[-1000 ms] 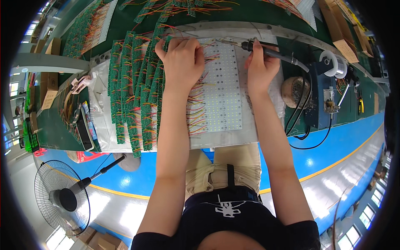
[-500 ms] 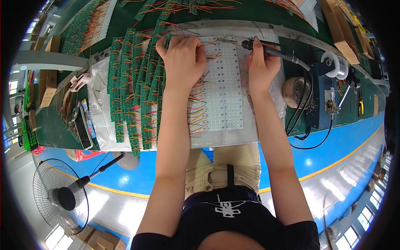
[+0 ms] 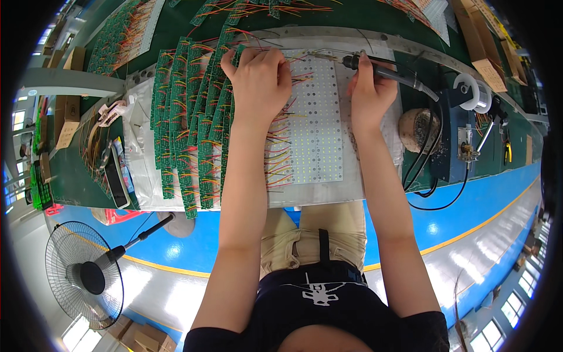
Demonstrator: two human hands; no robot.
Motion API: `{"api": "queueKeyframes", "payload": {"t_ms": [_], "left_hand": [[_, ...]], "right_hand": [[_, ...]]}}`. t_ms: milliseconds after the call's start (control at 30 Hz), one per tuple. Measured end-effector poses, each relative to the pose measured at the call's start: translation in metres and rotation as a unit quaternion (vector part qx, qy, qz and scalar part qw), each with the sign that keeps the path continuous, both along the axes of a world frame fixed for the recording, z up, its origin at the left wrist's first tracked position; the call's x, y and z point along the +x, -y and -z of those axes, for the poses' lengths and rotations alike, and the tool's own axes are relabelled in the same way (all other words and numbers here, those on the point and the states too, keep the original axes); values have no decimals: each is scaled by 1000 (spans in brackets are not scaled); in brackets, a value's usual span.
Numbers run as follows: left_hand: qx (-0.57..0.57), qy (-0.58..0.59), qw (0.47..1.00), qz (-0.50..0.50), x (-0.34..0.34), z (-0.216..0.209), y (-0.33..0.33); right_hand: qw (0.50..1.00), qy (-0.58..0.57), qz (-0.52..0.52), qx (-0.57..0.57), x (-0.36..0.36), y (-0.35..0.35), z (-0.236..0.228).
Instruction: The person solders wires from circuit board strips onto an LED panel using a soldering iron.
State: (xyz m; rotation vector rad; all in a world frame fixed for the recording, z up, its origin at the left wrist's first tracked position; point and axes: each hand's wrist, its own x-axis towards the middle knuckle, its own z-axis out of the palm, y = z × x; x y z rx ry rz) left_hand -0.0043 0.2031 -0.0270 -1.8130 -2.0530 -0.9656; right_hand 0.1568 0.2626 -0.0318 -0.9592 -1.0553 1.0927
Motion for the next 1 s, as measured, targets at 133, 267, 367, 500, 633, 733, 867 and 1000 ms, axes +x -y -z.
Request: {"api": "queueKeyframes", "payload": {"t_ms": [133,267,367,500,633,733,867,1000], "left_hand": [[1,1,1000,0,0,0,0],[8,1,1000,-1,1,0,-1],[3,-1,1000,-1,1,0,-1],[1,-2,1000,-4,0,0,-1],[-5,0,1000,-5,1,0,-1],[2,1,1000,-3,0,-1,0],[-33,-10,999,-10,1,-8,3],[39,-24,997,-65,0,-34,12]], "right_hand": [[1000,-9,-4,-8,1,0,1],[1000,9,-2,-6,1,-1,1],[1000,9,-3,-3,1,-1,1],[1000,-18,3,-3,0,1,-3],[997,-75,-3,11,3,-1,-3],[997,-76,22,9,1,-2,-5],[995,-95,23,6,0,-1,-4],[995,-99,26,4,2,-3,2]]}}
